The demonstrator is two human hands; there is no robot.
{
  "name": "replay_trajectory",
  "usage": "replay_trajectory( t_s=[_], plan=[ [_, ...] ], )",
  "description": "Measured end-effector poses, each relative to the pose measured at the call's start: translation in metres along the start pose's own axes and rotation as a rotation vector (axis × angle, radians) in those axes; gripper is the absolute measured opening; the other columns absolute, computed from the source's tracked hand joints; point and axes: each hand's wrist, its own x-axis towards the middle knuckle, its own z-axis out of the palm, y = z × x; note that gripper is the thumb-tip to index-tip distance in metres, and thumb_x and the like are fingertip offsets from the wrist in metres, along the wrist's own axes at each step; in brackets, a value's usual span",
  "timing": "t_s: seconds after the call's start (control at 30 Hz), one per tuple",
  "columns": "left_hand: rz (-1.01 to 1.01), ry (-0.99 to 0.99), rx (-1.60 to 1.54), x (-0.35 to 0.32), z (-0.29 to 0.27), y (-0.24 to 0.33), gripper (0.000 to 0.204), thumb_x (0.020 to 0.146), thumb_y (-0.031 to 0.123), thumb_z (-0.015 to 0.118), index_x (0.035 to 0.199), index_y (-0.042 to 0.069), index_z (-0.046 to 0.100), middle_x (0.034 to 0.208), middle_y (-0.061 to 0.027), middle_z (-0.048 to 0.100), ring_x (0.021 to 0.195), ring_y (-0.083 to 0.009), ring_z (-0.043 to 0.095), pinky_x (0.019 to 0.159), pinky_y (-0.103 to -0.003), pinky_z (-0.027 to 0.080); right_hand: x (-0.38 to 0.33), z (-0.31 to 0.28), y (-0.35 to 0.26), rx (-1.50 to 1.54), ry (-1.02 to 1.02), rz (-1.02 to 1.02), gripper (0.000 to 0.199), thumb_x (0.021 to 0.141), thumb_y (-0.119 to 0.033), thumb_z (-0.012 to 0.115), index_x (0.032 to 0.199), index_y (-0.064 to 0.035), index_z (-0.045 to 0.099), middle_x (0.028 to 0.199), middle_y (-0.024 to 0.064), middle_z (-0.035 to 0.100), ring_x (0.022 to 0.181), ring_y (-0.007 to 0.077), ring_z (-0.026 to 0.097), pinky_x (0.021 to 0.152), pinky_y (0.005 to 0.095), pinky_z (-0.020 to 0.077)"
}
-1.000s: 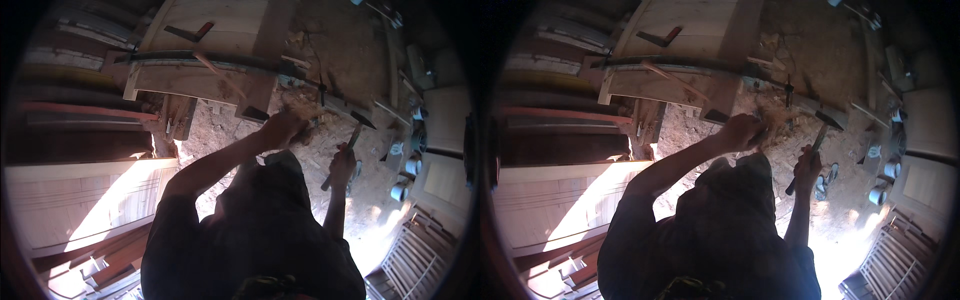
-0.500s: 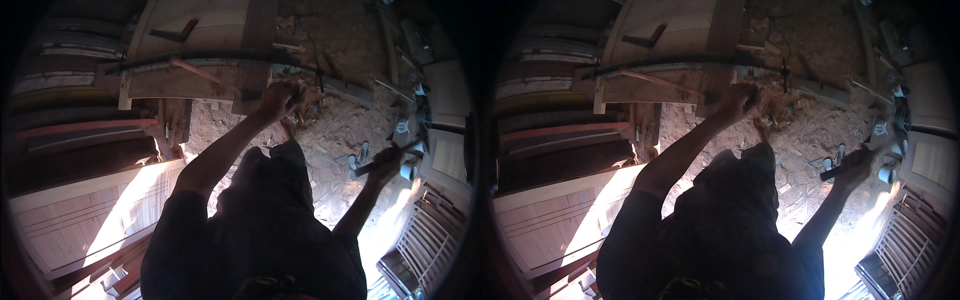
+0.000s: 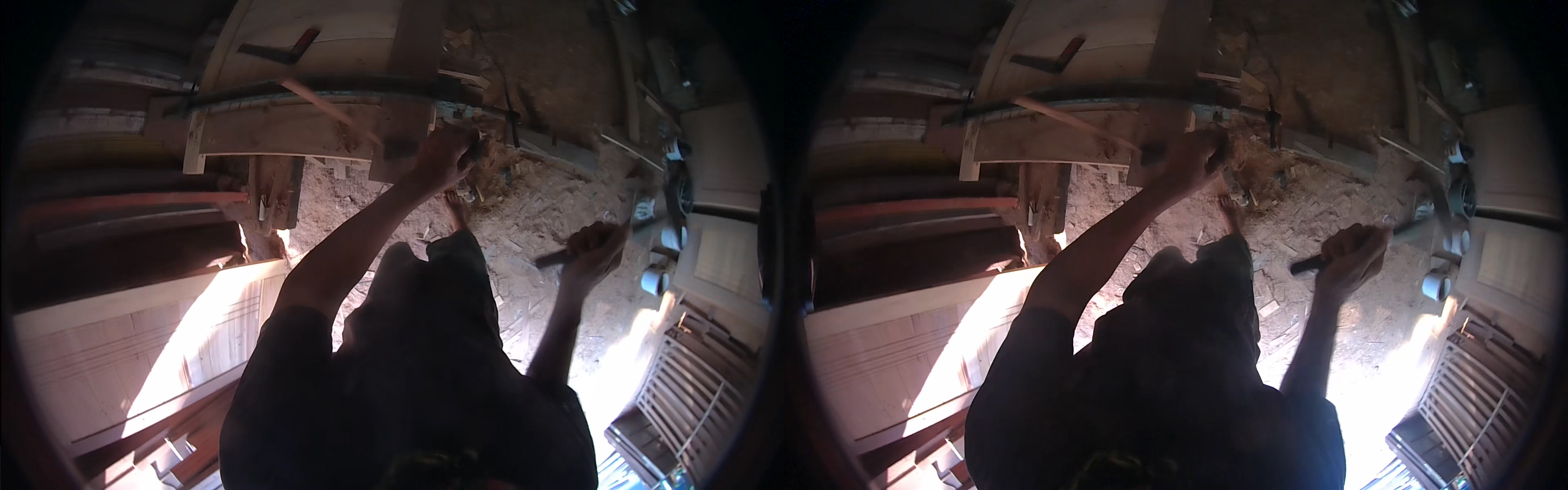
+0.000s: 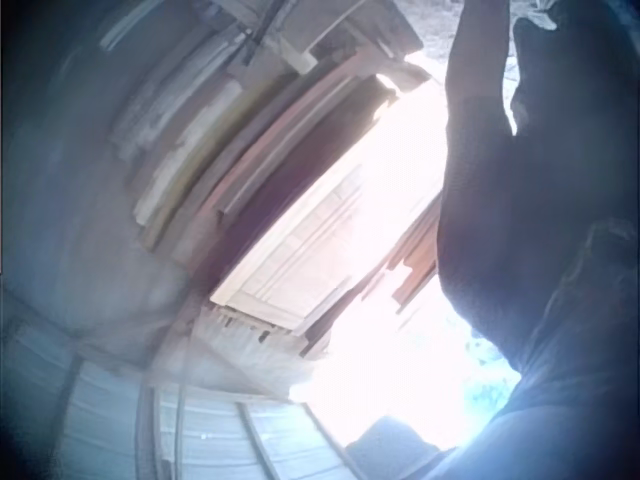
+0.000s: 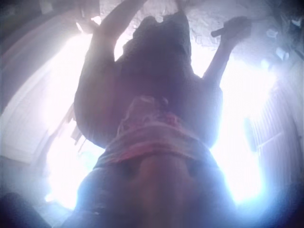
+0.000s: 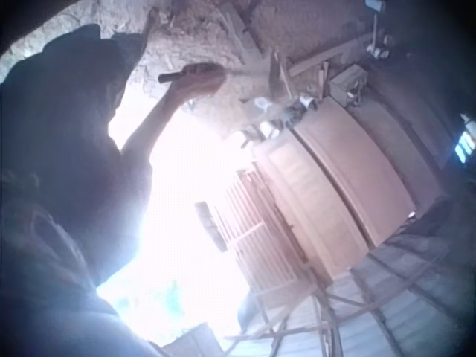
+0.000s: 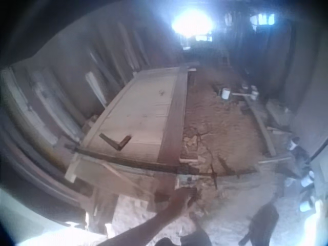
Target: The person uses a hammer and chisel to shape a small wooden piece on a workbench, repeatedly striking and adjusting the wood. They then use a hand saw to cut the same piece. The scene is a cluttered workshop with wood shavings and tools visible.
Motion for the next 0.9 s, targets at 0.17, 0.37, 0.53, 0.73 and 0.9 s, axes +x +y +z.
replay_trajectory(
  t_s=[0.17,0.37,0.53,0.73,0.9],
  plan=[
    [0.062,0.118,0.001,-0.015,0.006,0.001,0.011,0.088,0.015,0.071,0.092,0.006,0.066,0.087,-0.0175,0.065,0.080,-0.0377,0.065,0.070,-0.048,0.051,-0.029,0.037,-0.002,-0.779,-0.618,-0.505,0.024,0.103,-0.012,0.052,0.122,-0.0019,0.062,0.090,0.0179,0.067,0.076,0.0339,0.067,0.061,0.0453,0.0513],
    [-0.004,0.256,-0.148,-0.081,-0.050,0.012,0.022,0.094,0.017,0.069,0.114,0.009,0.066,0.105,-0.0133,0.067,0.094,-0.0282,0.068,0.085,-0.044,0.056,0.029,0.008,-0.009,-0.616,-0.343,0.070,0.038,0.104,-0.040,0.056,0.103,-0.0045,0.067,0.078,0.0192,0.070,0.076,0.0416,0.071,0.068,0.0477,0.0533],
    [-0.144,0.850,0.075,-0.090,-0.147,0.030,0.047,0.090,-0.002,0.071,0.135,0.004,0.058,0.136,-0.0144,0.059,0.123,-0.0218,0.061,0.095,-0.032,0.055,0.113,0.078,-0.017,-0.376,-0.386,-0.177,0.034,0.099,-0.034,0.064,0.115,-0.0040,0.069,0.086,0.0196,0.072,0.080,0.0393,0.072,0.071,0.0476,0.0543],
    [-0.184,0.739,-0.547,-0.035,-0.165,0.059,0.040,0.089,-0.004,0.070,0.127,0.001,0.060,0.130,-0.0107,0.061,0.121,-0.0212,0.059,0.101,-0.036,0.049,0.234,0.234,-0.020,-0.242,-0.645,-0.254,0.039,0.094,-0.013,0.070,0.130,0.0000,0.064,0.084,0.0082,0.068,0.075,0.0154,0.065,0.066,0.0322,0.0504],
    [-0.211,0.824,-0.149,-0.039,-0.142,0.075,0.039,0.089,0.005,0.073,0.125,0.003,0.059,0.112,-0.0113,0.066,0.102,-0.0276,0.067,0.087,-0.035,0.055,0.267,0.290,-0.032,0.062,-0.959,0.216,0.053,0.091,-0.007,0.071,0.142,-0.0004,0.057,0.096,0.0094,0.070,0.079,0.0160,0.065,0.073,0.0322,0.0527]
  ],
)
